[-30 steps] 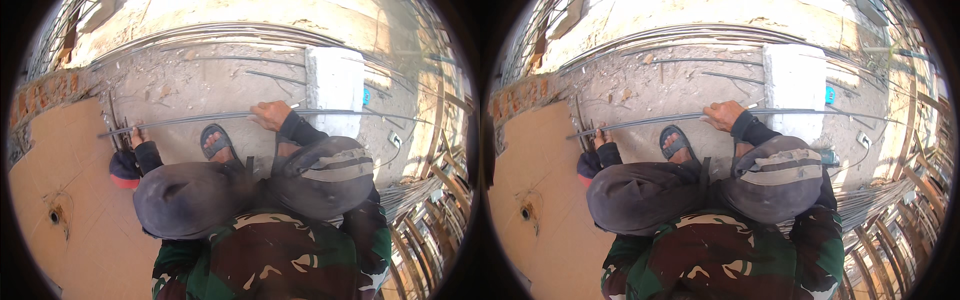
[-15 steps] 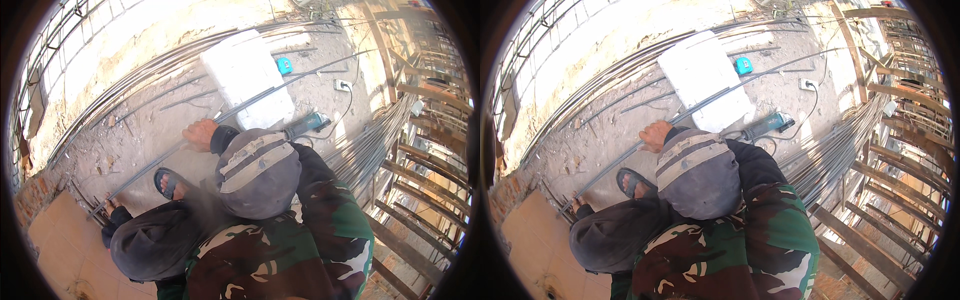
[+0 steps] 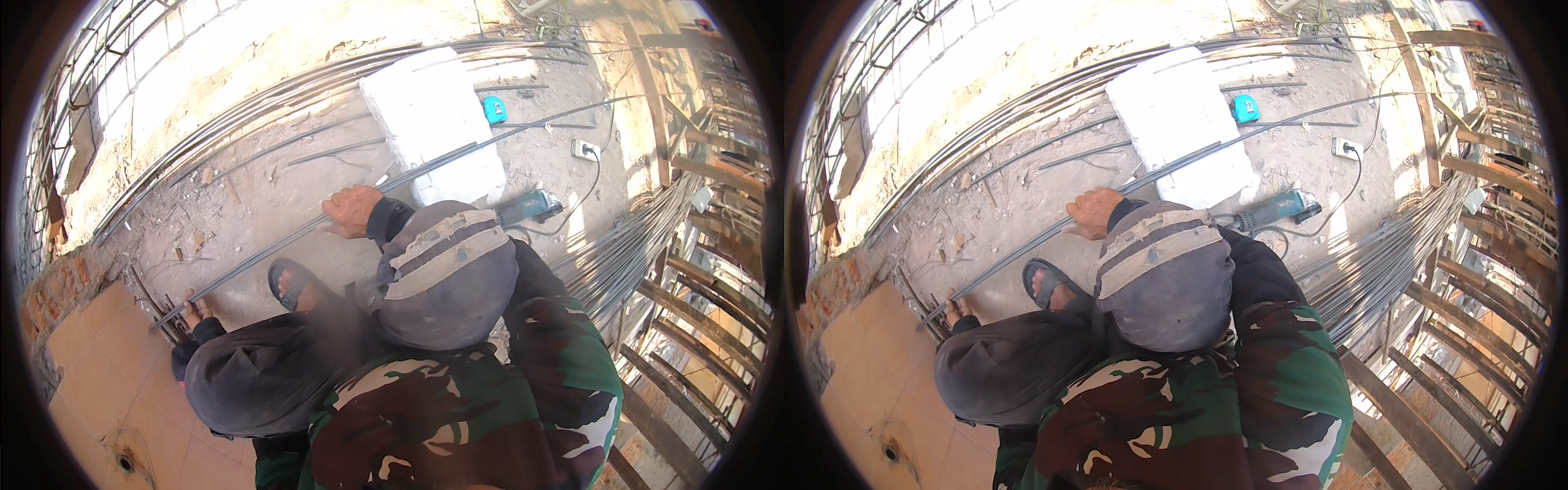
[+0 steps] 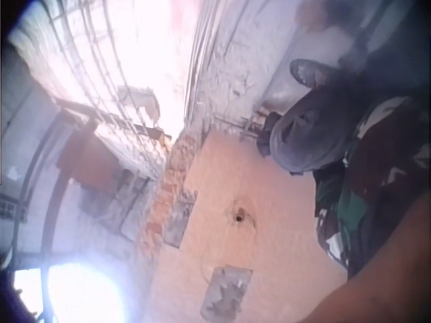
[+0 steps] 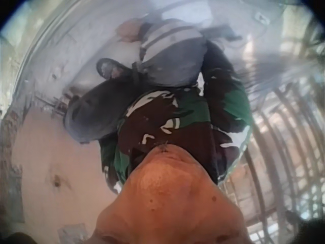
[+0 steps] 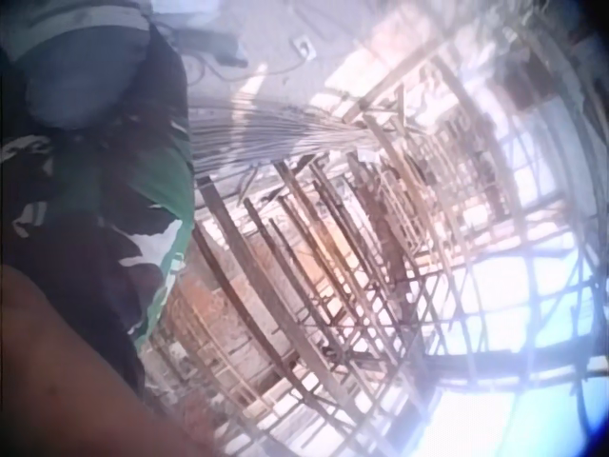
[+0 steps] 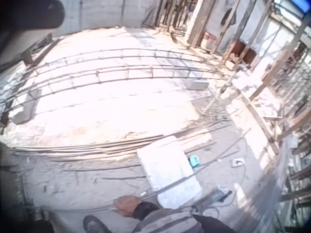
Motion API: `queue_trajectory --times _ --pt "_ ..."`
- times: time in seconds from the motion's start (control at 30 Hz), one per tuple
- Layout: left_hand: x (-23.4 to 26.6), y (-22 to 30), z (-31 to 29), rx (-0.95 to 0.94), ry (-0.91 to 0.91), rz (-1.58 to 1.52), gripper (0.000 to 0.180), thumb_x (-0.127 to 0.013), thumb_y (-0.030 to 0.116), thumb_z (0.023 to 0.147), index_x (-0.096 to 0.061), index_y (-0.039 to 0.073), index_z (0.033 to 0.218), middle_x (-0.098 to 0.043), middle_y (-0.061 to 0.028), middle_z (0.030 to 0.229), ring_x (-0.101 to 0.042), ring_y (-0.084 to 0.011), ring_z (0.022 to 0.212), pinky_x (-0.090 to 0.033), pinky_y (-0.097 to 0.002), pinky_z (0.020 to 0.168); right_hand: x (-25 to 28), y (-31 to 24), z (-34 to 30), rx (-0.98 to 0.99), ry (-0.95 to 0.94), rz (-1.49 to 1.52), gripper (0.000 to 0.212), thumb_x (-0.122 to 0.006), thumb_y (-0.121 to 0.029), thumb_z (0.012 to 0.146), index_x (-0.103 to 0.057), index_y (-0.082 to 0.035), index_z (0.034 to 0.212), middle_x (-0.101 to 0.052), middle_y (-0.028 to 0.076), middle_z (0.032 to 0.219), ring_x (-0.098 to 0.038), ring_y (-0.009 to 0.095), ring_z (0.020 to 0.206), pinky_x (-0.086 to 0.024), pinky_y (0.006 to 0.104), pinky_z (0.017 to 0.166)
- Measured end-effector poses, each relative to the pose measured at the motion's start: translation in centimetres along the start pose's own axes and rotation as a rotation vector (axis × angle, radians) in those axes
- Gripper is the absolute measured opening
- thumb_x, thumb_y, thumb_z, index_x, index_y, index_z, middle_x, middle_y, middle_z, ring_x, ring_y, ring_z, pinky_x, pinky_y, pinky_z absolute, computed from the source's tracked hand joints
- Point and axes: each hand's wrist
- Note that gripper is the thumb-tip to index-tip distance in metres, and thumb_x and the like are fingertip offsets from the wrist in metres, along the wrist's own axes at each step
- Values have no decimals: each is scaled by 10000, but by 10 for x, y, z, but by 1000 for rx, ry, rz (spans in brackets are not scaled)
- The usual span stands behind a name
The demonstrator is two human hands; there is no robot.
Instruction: The person uses an angle grinder to cut a metal rod while sitting on the floor of a construction site.
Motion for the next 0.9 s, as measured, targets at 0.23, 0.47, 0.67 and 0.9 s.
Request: queue_trajectory --times 0.23,0.47,0.67,0.9 --pt "-42 -5 -52 -29 141 -63 305 -509 139 998 -526 -81 1208 -592 -202 1226 -592 -297 1131 -516 -394 994 6 -12 7 -6 -86 -130 481 -618 -557 837 -600 -81 903 -621 103 737 -651 284 699 -487 416 656" --pt "-71 -5 -78 -39 125 -137 359 -556 120 962 -455 -29 1272 -581 -211 1233 -551 -356 1186 -401 -512 1065 13 -18 10 9 -82 -140 530 -648 -542 822 -621 -42 996 -568 90 729 -593 267 676 -423 398 620" --pt "-57 -12 -87 -45 191 -163 378 -542 197 978 -477 -36 1270 -582 -204 1228 -546 -356 1186 -403 -519 1063 17 -20 13 31 -50 -123 536 -664 -523 813 -622 -35 1033 -559 94 756 -562 262 674 -408 391 633" --pt "-74 -16 -124 -141 426 85 337 -513 208 987 -527 -58 1195 -634 -213 1039 -666 -288 872 -579 -397 727 44 -9 13 51 72 -93 501 -718 -404 795 -614 -40 1123 -565 106 927 -549 282 836 -411 397 726"
Point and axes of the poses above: each hand's wrist, its own z-axis towards the middle knuckle, its own x-axis out of the back of the hand, y = z × x
